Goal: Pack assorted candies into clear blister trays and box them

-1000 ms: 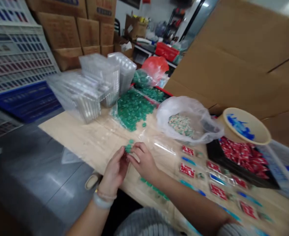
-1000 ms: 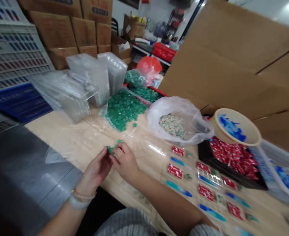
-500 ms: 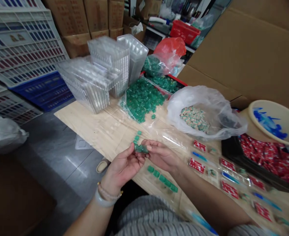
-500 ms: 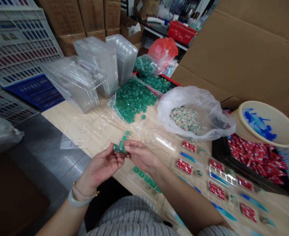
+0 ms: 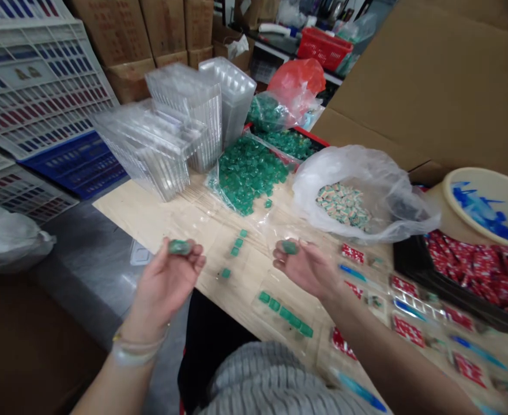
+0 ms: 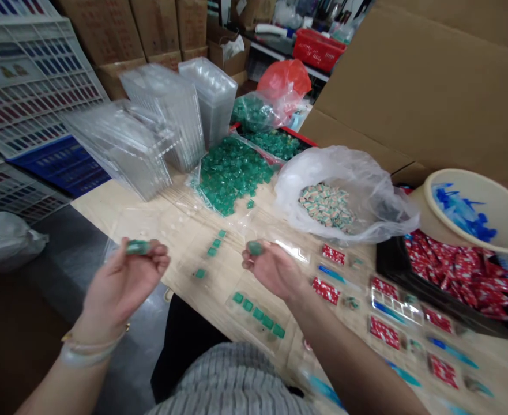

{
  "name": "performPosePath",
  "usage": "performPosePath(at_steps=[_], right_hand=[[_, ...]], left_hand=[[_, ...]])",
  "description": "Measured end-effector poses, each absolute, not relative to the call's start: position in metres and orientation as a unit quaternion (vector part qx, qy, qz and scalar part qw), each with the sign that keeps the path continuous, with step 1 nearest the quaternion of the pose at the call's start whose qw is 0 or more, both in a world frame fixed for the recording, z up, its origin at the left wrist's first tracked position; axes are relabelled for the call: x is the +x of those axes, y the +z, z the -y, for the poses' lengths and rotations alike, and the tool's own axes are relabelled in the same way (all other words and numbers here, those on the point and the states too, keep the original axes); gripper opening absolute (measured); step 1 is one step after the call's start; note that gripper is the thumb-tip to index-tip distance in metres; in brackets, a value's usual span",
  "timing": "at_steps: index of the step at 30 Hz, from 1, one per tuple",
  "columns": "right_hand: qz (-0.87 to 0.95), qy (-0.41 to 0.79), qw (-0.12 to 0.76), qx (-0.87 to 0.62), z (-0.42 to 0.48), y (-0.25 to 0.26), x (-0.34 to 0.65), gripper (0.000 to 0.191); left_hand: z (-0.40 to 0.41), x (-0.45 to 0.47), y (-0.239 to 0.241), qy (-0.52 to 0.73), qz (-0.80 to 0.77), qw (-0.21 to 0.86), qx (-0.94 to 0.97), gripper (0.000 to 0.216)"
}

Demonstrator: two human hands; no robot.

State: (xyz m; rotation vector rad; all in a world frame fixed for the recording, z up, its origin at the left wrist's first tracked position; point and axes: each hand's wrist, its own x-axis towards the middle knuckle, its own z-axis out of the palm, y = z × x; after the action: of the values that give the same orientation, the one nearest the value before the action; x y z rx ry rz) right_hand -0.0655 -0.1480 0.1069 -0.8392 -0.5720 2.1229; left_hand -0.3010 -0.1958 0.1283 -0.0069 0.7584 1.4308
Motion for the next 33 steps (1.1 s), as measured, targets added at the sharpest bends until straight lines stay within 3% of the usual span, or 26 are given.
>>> performPosePath(at_steps=[5,11,14,19,24,29,33], right_hand=[[0.342,0.813,0.281,-0.378,0.158,0.089,-0.095,0.018],[0.545,0.608,0.34,-0.467,0.166,0.066,-0.108,0.02],[0.669,0.492,0.339,-0.441,0.172,0.066,-0.106,0.022],[0.804,0.384,0.27,-0.367,0.17,0.073,-0.105,0.022],[0.848,0.254,0.206,-0.417,0.154,0.056,-0.11,0.016],[0.903,0.137,0.068,-0.401,0.155,0.041,-0.129,0.016],[0.905,0.089,0.019,-0.416,0.158,0.042,-0.138,0.016]], left_hand=[[0.201,-0.268,0.09,0.552,-0.465,0.682,0.12,0.019],[0.203,-0.243,0.079,0.506,-0.457,0.722,0.12,0.03],[0.203,-0.246,0.08,0.504,-0.475,0.713,0.106,0.034],[0.203,-0.258,0.078,0.497,-0.49,0.71,0.095,0.034],[0.206,-0.275,0.067,0.581,-0.551,0.589,0.112,0.029],[0.211,-0.274,0.048,0.564,-0.557,0.594,0.137,0.028],[0.21,-0.272,0.041,0.542,-0.58,0.59,0.147,0.027]])
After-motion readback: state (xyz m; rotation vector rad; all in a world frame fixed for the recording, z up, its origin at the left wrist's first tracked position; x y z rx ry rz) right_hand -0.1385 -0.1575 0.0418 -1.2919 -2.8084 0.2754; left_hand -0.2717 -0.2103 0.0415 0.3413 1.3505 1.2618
